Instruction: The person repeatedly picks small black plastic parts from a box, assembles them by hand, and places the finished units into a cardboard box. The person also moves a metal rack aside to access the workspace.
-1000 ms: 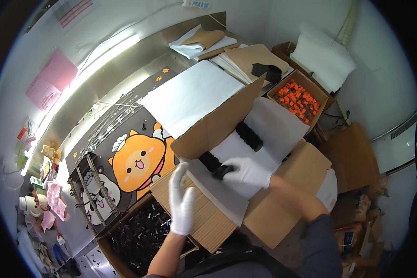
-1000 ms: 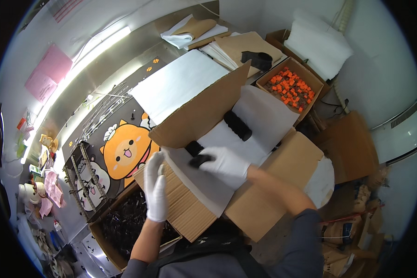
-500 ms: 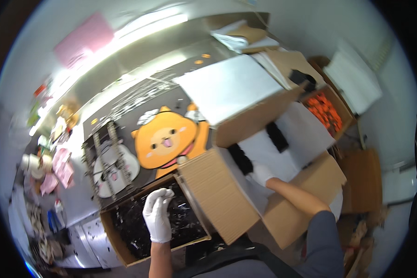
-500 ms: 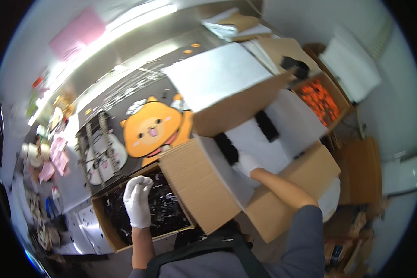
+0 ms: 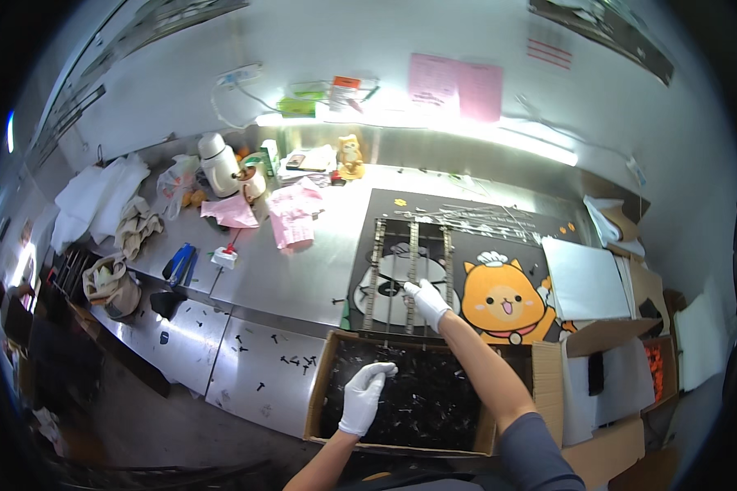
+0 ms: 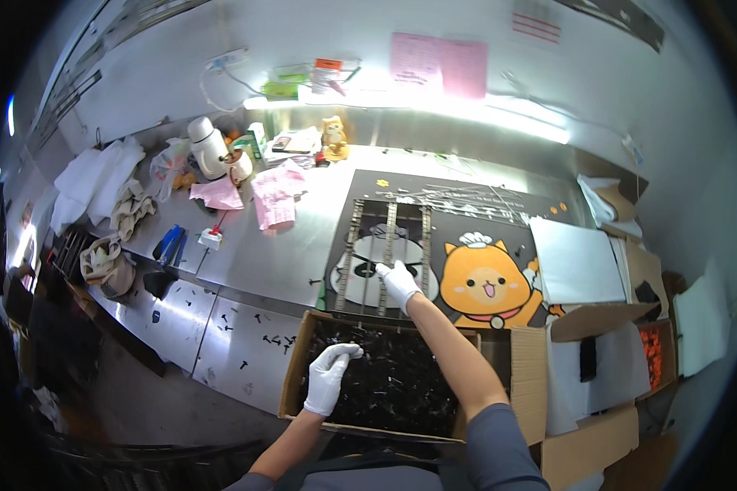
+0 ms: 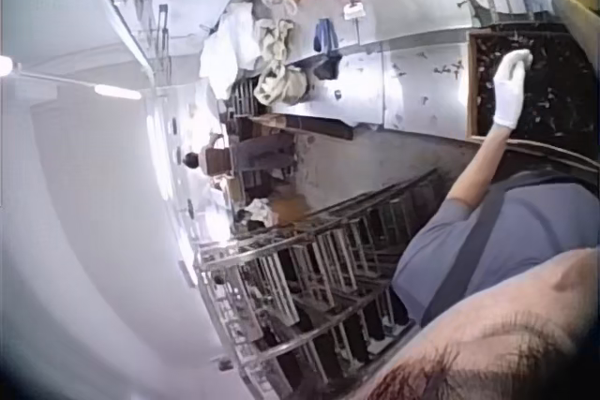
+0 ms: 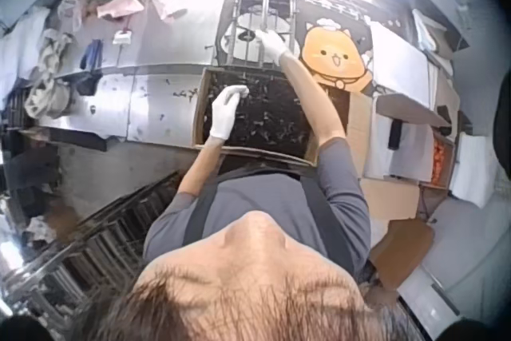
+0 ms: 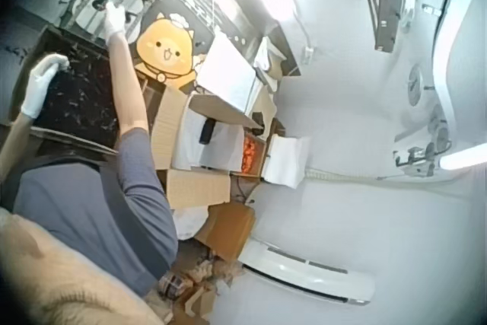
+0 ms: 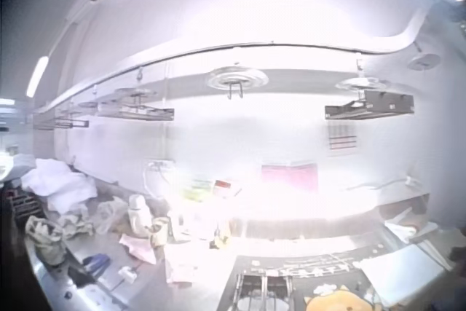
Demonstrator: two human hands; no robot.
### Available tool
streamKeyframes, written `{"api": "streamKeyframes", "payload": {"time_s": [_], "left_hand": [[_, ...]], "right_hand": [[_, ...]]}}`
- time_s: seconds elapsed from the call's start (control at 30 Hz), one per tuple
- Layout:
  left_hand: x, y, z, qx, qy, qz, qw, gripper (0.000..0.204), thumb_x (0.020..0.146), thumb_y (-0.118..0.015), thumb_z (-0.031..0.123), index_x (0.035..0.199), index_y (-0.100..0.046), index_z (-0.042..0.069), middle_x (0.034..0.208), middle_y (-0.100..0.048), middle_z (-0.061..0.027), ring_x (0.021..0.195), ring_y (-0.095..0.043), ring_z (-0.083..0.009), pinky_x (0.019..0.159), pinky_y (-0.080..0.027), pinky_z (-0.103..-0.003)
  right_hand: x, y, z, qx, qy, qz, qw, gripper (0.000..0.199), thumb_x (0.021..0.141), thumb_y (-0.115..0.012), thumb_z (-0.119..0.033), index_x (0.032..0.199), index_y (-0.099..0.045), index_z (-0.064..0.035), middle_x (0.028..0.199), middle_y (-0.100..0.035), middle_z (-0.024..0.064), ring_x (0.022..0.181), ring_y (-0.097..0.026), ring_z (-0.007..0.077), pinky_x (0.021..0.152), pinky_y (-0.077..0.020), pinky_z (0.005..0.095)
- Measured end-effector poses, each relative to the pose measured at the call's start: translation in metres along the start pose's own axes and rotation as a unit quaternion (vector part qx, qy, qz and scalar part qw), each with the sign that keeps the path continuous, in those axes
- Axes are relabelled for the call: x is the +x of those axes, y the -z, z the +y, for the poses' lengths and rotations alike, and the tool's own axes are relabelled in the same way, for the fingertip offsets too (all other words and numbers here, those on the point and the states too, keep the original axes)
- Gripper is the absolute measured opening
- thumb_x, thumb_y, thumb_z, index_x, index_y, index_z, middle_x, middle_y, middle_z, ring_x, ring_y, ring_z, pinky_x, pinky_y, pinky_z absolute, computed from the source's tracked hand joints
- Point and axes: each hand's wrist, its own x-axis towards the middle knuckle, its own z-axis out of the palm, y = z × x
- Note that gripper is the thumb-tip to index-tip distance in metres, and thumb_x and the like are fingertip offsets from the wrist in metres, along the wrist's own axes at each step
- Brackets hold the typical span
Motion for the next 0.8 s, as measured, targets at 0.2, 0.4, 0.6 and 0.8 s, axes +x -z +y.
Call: {"api": "streamKeyframes", "payload": {"time_s": [0.2, 0.4, 0.6, 0.8], "left_hand": [[0.028, 0.101, -0.007, -0.042, 0.076, 0.05, 0.995, 0.033, 0.097, -0.05, 0.013, 0.126, -0.054, -0.003, 0.12, -0.062, -0.013, 0.109, -0.061, -0.0194, 0.097, -0.047, -0.033], [0.101, 0.039, -0.019, -0.467, 0.313, -0.343, 0.752, 0.065, 0.099, -0.045, 0.048, 0.152, -0.026, 0.014, 0.124, -0.057, -0.0073, 0.113, -0.057, -0.0215, 0.101, -0.044, -0.043], [0.077, 0.002, 0.043, 0.063, -0.049, -0.192, 0.978, 0.103, 0.066, -0.079, 0.03, 0.151, -0.025, 0.007, 0.114, -0.052, -0.0118, 0.104, -0.052, -0.0247, 0.094, -0.043, -0.037], [0.059, -0.016, 0.052, 0.479, -0.269, -0.137, 0.824, 0.11, 0.053, -0.085, 0.039, 0.145, -0.034, 0.009, 0.115, -0.051, -0.0205, 0.102, -0.05, -0.0346, 0.088, -0.039, -0.045]], "right_hand": [[-0.07, -0.023, -0.029, 0.283, -0.108, -0.06, 0.951, 0.032, 0.103, -0.044, -0.038, 0.105, -0.058, -0.0092, 0.062, -0.032, -0.0107, 0.047, -0.025, 0.0024, 0.041, -0.0212, 0.0194], [-0.192, -0.034, 0.0, 0.364, -0.033, -0.137, 0.921, 0.042, 0.102, -0.04, -0.044, 0.11, -0.057, -0.0075, 0.055, -0.028, -0.008, 0.04, -0.022, 0.0049, 0.037, -0.0184, 0.0222], [-0.239, 0.045, -0.034, -0.012, 0.27, 0.178, 0.946, 0.024, 0.096, -0.055, -0.016, 0.109, -0.062, 0.003, 0.1, -0.064, 0.007, 0.096, -0.06, 0.0137, 0.091, -0.0466, 0.0271], [-0.292, 0.077, -0.041, -0.075, 0.225, 0.284, 0.929, 0.007, 0.085, -0.067, -0.006, 0.09, -0.067, -0.0004, 0.087, -0.066, 0.0046, 0.079, -0.062, 0.0111, 0.073, -0.0504, 0.0254]]}}
